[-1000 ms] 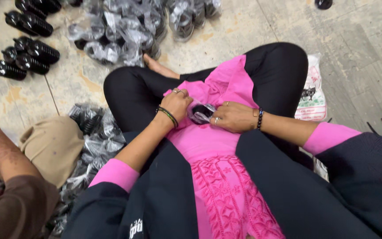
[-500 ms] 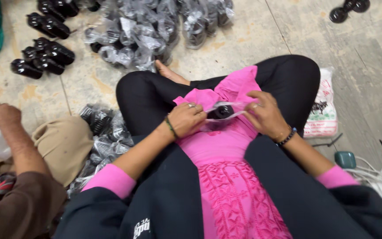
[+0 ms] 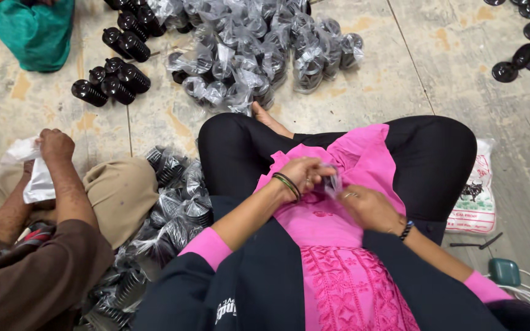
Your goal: The person sits on the floor and packs black plastic bottles into clear plastic bags one at a time, twisting and sealing each bag and placing it on a growing pile of filled bags beside them. Other workers around them perform the same bagging work on the floor.
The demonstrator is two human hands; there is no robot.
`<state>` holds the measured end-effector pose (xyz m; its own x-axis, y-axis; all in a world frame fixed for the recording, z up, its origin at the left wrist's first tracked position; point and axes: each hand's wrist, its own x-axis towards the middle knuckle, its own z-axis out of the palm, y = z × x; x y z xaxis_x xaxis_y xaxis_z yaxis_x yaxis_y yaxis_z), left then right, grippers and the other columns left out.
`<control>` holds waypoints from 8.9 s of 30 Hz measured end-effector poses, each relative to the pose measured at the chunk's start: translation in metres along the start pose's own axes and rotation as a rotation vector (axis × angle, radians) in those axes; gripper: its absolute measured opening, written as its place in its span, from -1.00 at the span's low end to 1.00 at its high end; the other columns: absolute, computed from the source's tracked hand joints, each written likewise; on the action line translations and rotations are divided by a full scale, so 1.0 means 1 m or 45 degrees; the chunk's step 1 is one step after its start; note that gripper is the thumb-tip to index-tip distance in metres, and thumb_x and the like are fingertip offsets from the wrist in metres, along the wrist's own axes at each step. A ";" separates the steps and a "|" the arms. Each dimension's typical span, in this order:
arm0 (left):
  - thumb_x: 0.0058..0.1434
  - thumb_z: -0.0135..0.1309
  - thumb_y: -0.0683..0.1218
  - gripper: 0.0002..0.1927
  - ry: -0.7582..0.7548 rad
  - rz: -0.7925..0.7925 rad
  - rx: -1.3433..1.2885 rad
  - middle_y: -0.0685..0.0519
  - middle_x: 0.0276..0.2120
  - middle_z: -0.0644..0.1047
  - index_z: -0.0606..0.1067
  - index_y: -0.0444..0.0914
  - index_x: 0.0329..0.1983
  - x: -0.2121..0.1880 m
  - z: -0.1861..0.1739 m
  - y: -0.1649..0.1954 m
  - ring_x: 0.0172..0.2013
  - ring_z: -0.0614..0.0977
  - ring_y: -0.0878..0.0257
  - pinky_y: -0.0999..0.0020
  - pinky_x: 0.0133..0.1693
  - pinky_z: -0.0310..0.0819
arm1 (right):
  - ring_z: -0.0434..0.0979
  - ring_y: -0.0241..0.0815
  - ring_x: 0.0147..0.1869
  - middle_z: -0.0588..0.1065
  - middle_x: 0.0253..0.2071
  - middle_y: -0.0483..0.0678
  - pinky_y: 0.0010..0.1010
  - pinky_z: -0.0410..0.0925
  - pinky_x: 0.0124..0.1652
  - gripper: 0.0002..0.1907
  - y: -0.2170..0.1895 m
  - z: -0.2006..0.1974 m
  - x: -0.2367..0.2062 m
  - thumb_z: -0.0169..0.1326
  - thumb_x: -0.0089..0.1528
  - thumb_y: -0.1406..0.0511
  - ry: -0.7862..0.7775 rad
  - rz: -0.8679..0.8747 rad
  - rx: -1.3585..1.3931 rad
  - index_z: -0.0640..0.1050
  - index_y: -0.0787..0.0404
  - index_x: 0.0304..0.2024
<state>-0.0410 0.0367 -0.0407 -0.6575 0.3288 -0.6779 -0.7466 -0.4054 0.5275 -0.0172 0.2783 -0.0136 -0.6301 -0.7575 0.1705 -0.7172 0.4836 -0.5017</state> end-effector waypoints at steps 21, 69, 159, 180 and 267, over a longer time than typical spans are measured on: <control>0.13 0.20 -0.03 -0.76 -0.069 1.068 1.663 -0.09 -0.59 0.49 0.40 -0.23 -0.46 -0.017 0.024 -0.006 -0.58 0.57 0.05 0.17 -0.48 0.40 | 0.54 0.07 -0.08 0.53 -0.08 0.07 -0.24 0.39 -0.08 -0.85 -0.001 -0.004 0.022 0.10 0.22 0.45 0.611 -0.199 0.139 0.52 0.26 -0.14; 0.39 0.19 -0.14 -0.75 0.264 1.439 1.234 0.02 -0.55 0.49 0.36 -0.33 -0.25 -0.046 0.022 0.038 -0.59 0.48 0.35 0.44 -0.51 0.32 | 0.52 -0.33 -0.18 0.50 -0.18 -0.06 -0.52 0.40 -0.19 -0.89 -0.007 -0.034 0.083 0.23 0.17 0.43 0.424 0.069 0.641 0.53 0.35 -0.33; 0.16 0.09 -0.22 -0.74 0.468 1.195 1.888 -0.21 -0.26 0.55 0.60 -0.36 -0.08 -0.111 0.000 -0.002 -0.30 0.63 -0.14 0.06 -0.23 0.52 | 0.60 -0.04 -0.30 0.55 -0.31 0.07 -0.32 0.43 -0.29 -0.90 -0.004 -0.025 0.024 0.21 0.23 0.39 0.382 0.155 0.319 0.61 0.31 -0.21; 0.42 0.04 0.07 -0.63 0.105 0.105 -0.151 0.08 -0.58 0.54 0.47 -0.28 -0.39 -0.063 -0.034 -0.006 -0.73 0.32 0.46 0.62 -0.75 0.08 | 0.62 0.02 -0.25 0.58 -0.25 0.07 -0.26 0.47 -0.27 -0.86 -0.021 -0.027 0.011 0.25 0.23 0.35 0.457 0.140 0.002 0.63 0.27 -0.19; 0.32 0.10 -0.11 -0.78 0.029 0.413 0.335 0.13 -0.47 0.58 0.44 -0.20 -0.46 0.002 -0.049 0.004 -0.65 0.32 0.50 0.57 -0.63 0.14 | 0.53 0.03 -0.11 0.47 -0.21 0.05 -0.15 0.35 -0.10 -0.84 -0.029 0.007 0.045 0.20 0.27 0.32 0.537 -0.283 -0.035 0.50 0.26 -0.18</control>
<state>-0.0404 -0.0066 -0.0650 -0.8626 0.1998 -0.4648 -0.5036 -0.2517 0.8264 -0.0227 0.2273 0.0022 -0.5223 -0.6024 0.6036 -0.8523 0.3457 -0.3926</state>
